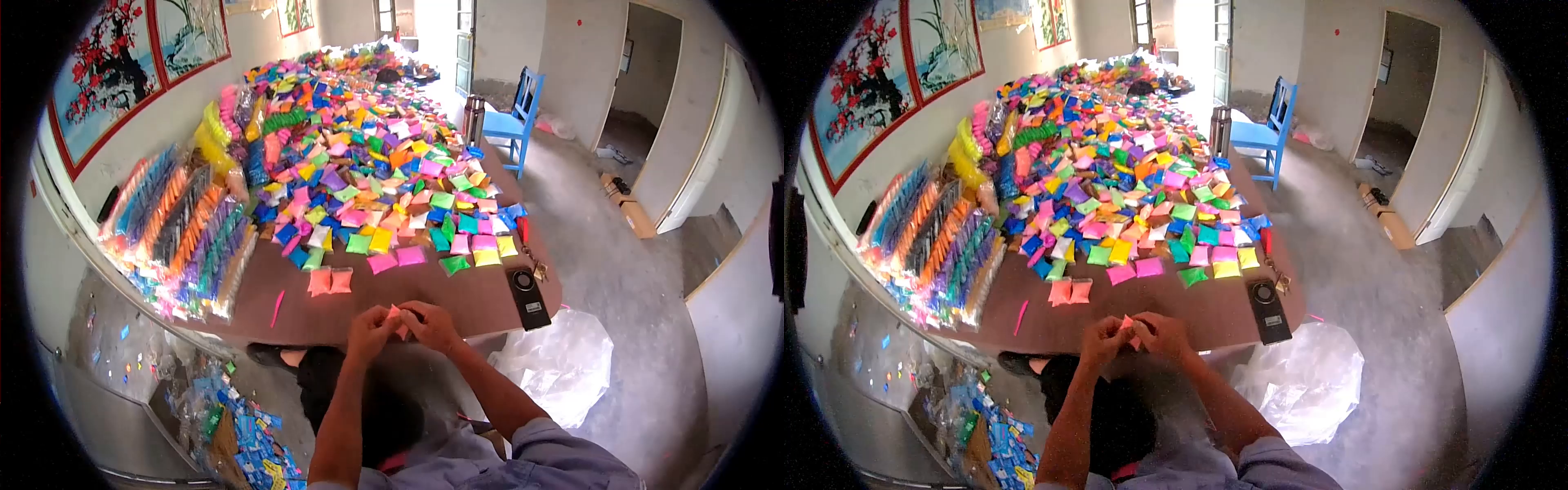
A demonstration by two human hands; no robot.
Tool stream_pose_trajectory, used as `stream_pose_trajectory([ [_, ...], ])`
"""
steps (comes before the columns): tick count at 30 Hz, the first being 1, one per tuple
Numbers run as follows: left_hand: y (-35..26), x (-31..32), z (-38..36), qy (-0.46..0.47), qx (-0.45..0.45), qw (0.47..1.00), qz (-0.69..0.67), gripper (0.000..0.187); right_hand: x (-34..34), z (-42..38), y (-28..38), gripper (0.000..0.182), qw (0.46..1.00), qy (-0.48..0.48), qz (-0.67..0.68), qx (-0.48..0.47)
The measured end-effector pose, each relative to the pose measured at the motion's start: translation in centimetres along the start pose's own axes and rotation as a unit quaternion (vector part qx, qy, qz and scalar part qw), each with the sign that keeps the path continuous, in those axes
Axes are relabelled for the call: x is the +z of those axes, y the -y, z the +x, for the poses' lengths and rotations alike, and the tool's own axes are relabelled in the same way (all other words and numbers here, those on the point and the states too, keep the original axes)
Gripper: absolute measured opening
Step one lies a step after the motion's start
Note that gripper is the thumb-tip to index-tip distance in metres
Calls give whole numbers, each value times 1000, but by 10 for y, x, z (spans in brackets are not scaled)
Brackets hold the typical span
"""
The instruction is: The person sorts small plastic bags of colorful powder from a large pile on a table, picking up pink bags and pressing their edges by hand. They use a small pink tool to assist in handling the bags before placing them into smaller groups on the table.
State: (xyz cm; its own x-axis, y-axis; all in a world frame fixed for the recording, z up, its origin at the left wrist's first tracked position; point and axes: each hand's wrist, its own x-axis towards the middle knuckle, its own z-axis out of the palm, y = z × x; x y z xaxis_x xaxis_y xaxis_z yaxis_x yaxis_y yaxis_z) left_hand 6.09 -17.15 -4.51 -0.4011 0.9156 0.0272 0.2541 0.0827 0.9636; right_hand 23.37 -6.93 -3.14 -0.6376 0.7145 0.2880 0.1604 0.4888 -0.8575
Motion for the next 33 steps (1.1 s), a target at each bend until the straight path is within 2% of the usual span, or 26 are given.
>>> stream_pose_trajectory([
  [2,-2,-1,-2,2,-1,1000,12,25,-2,2,1,24,1000,7,5,7],
  [4,-16,2,-6,9,10,999,-44,31,-1,5,-5,23,999,5,38,7],
  [6,-18,2,-6,-6,32,999,-4,34,3,4,-15,21,997,1,72,13],
  [9,-29,2,-6,-21,37,998,35,38,7,7,-26,18,987,18,150,54],
  [11,-35,0,-7,-13,23,999,38,38,7,3,-25,17,962,5,263,73],
  [14,-28,1,-3,47,-23,998,-28,34,1,-1,-10,18,975,-21,219,32],
  [17,-20,1,-4,47,-20,995,-87,28,3,-2,1,19,976,-8,209,67],
  [19,-38,-1,-11,24,10,998,-60,24,-5,-2,21,19,978,3,194,69],
  [21,-21,-4,-9,44,-9,997,-67,23,-4,-1,13,20,980,19,185,75],
  [23,-14,-6,-7,65,-24,995,-74,23,2,-1,-8,24,993,-2,118,-5],
  [24,-18,-5,-8,62,-25,995,-68,24,3,-3,-11,24,992,5,123,6],
  [26,-24,-3,-9,60,-30,996,-64,25,-1,-3,3,20,947,27,291,132],
  [27,-26,-2,-9,53,-26,997,-54,28,0,-3,0,20,946,28,292,137],
  [29,-32,-1,-8,45,-27,998,-46,31,2,-3,-6,16,961,-2,263,87],
  [31,-40,-2,-8,50,-52,997,24,36,1,-3,-9,16,974,-18,216,69],
  [32,-42,-2,-9,49,-57,997,27,36,0,-2,-9,16,984,-36,166,44],
  [33,-44,-2,-10,49,-51,997,42,32,0,-2,-10,16,983,-36,172,47],
])
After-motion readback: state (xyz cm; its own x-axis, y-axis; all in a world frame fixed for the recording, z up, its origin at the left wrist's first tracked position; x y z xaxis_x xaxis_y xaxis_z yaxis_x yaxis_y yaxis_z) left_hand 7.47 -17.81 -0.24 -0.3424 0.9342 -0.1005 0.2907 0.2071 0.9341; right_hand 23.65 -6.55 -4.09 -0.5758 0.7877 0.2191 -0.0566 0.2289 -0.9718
